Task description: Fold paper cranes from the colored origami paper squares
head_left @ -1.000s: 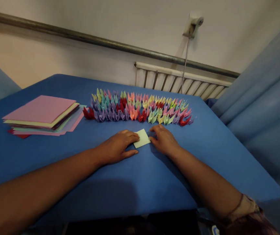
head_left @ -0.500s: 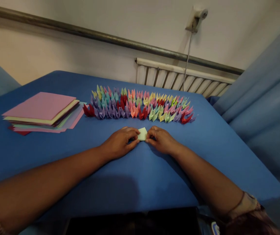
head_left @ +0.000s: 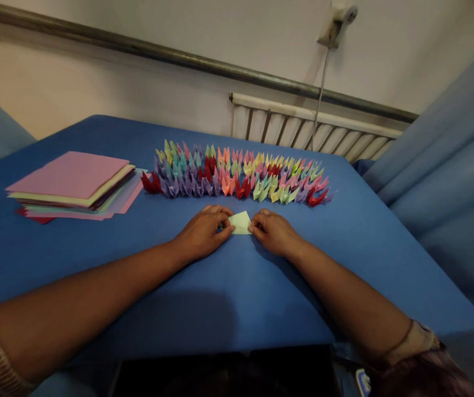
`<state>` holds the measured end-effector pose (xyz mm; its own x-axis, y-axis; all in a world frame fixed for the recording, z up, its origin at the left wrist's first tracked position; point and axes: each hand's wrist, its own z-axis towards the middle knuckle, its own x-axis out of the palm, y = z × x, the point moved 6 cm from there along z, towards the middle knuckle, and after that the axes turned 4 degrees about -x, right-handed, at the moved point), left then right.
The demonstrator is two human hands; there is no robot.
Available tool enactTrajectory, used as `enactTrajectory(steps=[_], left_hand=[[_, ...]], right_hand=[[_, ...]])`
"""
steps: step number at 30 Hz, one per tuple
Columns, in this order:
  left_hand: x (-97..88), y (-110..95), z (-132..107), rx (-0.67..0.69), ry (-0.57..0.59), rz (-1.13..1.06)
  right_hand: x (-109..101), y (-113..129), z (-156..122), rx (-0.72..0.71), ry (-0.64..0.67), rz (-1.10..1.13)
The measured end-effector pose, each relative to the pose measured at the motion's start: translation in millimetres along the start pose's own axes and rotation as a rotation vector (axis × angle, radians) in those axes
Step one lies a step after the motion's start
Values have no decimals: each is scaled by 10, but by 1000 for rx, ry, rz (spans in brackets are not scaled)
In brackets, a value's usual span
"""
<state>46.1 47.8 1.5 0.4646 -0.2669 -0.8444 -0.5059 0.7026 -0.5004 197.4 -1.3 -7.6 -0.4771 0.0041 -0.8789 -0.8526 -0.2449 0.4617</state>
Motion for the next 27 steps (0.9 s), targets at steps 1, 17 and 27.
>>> enactTrajectory(steps=[1,17,27], left_hand=[[2,-4,0,3,0,9],[15,-209,-226,233,137,332],[40,-309,-255,232,152,460]], right_hand=[[-1,-4,-2,11,1,-14],[-16,-29,-23,85,40,-81],[72,-72,124,-101,-123,80]])
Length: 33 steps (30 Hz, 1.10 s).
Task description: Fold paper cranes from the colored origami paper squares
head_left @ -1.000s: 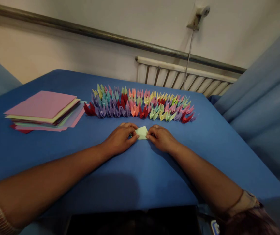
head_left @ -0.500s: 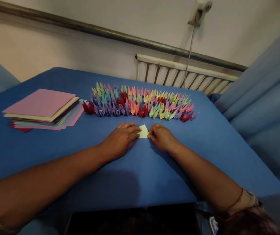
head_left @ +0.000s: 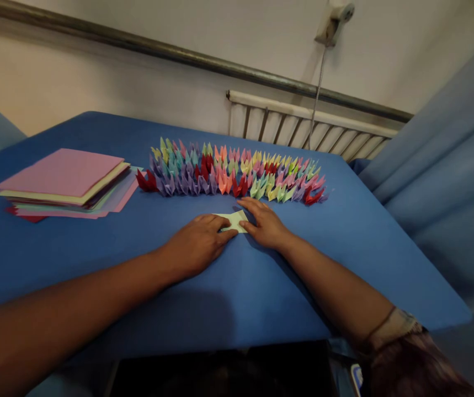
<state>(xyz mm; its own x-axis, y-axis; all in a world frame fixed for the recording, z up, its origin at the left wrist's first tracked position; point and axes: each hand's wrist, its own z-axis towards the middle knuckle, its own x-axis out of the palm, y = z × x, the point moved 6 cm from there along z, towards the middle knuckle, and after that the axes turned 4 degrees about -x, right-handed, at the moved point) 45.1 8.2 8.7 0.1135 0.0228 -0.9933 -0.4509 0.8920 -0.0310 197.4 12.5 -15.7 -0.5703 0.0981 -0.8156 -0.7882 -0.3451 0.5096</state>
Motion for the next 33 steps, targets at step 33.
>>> enactTrajectory(steps=[33], left_hand=[[-61,-208,95,46,-38,-96]], right_hand=[[-19,-33,-303,401,512,751]])
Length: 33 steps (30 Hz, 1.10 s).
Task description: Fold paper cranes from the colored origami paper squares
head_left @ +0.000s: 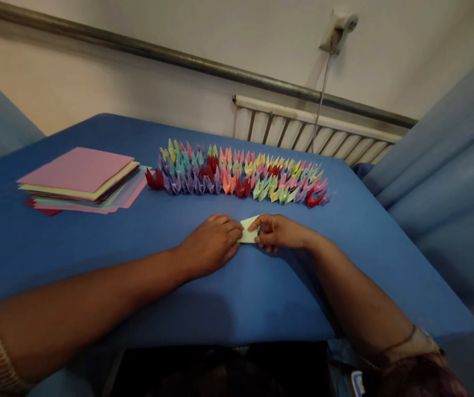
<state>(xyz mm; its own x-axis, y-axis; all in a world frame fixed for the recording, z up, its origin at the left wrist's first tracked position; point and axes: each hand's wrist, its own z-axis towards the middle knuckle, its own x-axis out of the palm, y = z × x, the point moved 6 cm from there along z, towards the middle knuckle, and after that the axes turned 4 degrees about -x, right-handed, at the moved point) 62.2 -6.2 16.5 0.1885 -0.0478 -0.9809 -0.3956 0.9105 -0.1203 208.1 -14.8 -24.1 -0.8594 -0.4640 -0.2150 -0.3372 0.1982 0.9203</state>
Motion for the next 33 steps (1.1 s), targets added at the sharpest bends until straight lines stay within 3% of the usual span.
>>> enactTrajectory(steps=[5,7,9,14,24,28,33], left_hand=[[-54,143,-27,32,-40,83],[-59,179,-48,32,-46,63],[-53,188,-70,10,-38,2],[-43,181,-96,-77,-39,-177],[-13,406,-53,-271,-92,-297],[-7,422,-34,-294,-99,-319],[14,408,-24,-224,-98,-234]], right_hand=[[-74,129,-10,-232,-200,-433],[-34,232,-43,-308,-317,-653],[52,299,-54,-369,-332,-740],[137,289,-2,-431,-287,-755],[74,213,43,-408,-294,-699],[71,216,48,-350,-334,-713],[84,216,49,-291,-371,-731]])
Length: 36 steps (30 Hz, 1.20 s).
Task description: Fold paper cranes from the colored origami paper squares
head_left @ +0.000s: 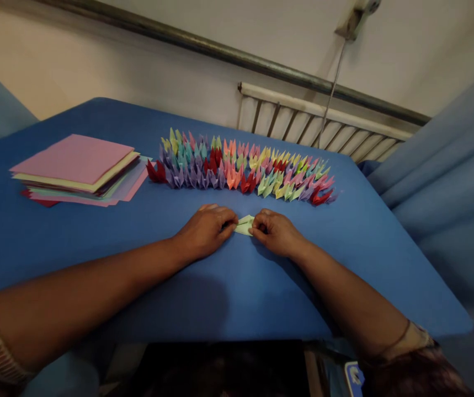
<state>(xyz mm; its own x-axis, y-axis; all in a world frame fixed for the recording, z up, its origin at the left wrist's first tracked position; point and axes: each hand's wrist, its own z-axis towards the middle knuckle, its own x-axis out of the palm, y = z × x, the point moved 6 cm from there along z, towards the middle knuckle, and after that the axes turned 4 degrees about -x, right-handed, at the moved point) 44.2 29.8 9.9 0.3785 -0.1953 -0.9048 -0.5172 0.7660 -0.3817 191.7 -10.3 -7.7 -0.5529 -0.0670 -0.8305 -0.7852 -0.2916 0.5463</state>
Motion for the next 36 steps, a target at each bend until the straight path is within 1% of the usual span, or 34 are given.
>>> enactTrajectory(steps=[4,8,10,12,14,16,22,25,27,30,33,36], left_hand=[[15,-9,-11,42,12,70],[29,-5,-18,33,21,89],[30,2,-22,22,19,84],[24,10,-27,10,13,69],[17,18,-33,2,17,59],[6,20,-41,3,27,66],[-66,23,-80,29,59,177],[-102,-11,-112,61,73,244],[-109,-72,-141,111,62,260],[-48,-171,-193,208,87,238],[24,-190,-224,222,130,180],[17,-197,-228,222,101,127]], right_hand=[[13,-6,-4,10,-12,14],[-3,-50,-12,38,-63,57],[-9,-48,-17,11,-83,71],[10,-18,-22,-53,-56,61],[43,9,-32,-98,-2,40],[57,27,-43,-115,34,16],[15,124,-68,-154,78,-112],[8,158,-74,-153,103,-138],[7,168,-76,-151,108,-145],[6,173,-73,-151,115,-158],[-11,194,-67,-167,113,-218],[-48,223,-64,-189,65,-299]])
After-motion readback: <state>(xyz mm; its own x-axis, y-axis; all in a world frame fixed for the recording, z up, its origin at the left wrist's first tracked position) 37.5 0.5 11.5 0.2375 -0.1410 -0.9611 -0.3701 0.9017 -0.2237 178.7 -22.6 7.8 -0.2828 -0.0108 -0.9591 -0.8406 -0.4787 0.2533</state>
